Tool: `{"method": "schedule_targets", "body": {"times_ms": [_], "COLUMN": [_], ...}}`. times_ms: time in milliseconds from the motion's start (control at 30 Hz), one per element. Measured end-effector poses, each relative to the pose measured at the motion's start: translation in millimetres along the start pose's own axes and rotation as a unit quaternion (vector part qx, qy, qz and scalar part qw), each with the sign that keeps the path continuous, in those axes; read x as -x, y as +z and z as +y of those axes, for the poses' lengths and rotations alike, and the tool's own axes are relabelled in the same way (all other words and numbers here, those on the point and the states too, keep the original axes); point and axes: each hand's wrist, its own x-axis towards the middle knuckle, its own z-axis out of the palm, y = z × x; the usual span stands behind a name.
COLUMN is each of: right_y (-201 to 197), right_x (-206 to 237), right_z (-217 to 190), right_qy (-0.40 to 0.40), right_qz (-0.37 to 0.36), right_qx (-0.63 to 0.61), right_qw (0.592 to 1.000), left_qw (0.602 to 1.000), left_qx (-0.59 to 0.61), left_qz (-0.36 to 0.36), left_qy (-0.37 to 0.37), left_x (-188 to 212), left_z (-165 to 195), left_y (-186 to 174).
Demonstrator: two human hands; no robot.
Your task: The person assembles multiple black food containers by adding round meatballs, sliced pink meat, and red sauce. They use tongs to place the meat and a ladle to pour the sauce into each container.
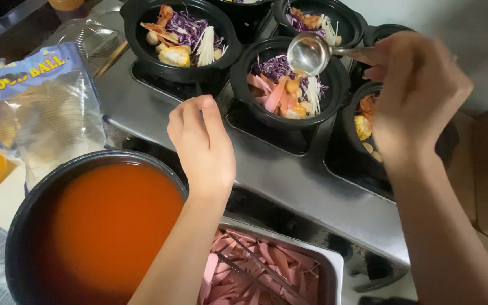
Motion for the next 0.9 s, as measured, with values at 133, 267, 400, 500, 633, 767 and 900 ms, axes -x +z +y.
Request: {"method": "schedule_targets", "body": {"times_ms": [133,267,400,500,633,767,900], "right_y": [3,4,8,20,41,69,93], "right_x": [3,4,3,-1,1,9,24], "right_z": [-23,-45,-72,-95,-135,-184,-233], "right_qy": [-0.040,0.013,0.190,0.312,0.374,0.342,0.285], "right_qz": [-0.023,0.023,0.106,0.136,0.111,0.060,0.004], "right_qx": [0.067,0.012,-0.091,-0.226,-0.337,-0.384,-0.322], "right_qw": [0.997,1.000,0.972,0.913,0.857,0.856,0.903], "left_qw": [1.000,1.000,0.999,0.997,0.991,0.983,0.981], "left_qx": [-0.003,-0.002,-0.011,-0.024,-0.064,-0.103,-0.102], "left_qz": [0.011,0.028,0.045,0.076,0.117,0.150,0.163], "left_qy": [0.009,0.011,0.016,0.013,0.013,-0.010,-0.037], "left_x": [-1,-2,-4,-6,-9,-5,11], "left_z": [1,-2,-9,-18,-36,-58,-75], "left_y": [-11,-31,-61,-91,-144,-202,-247]}}
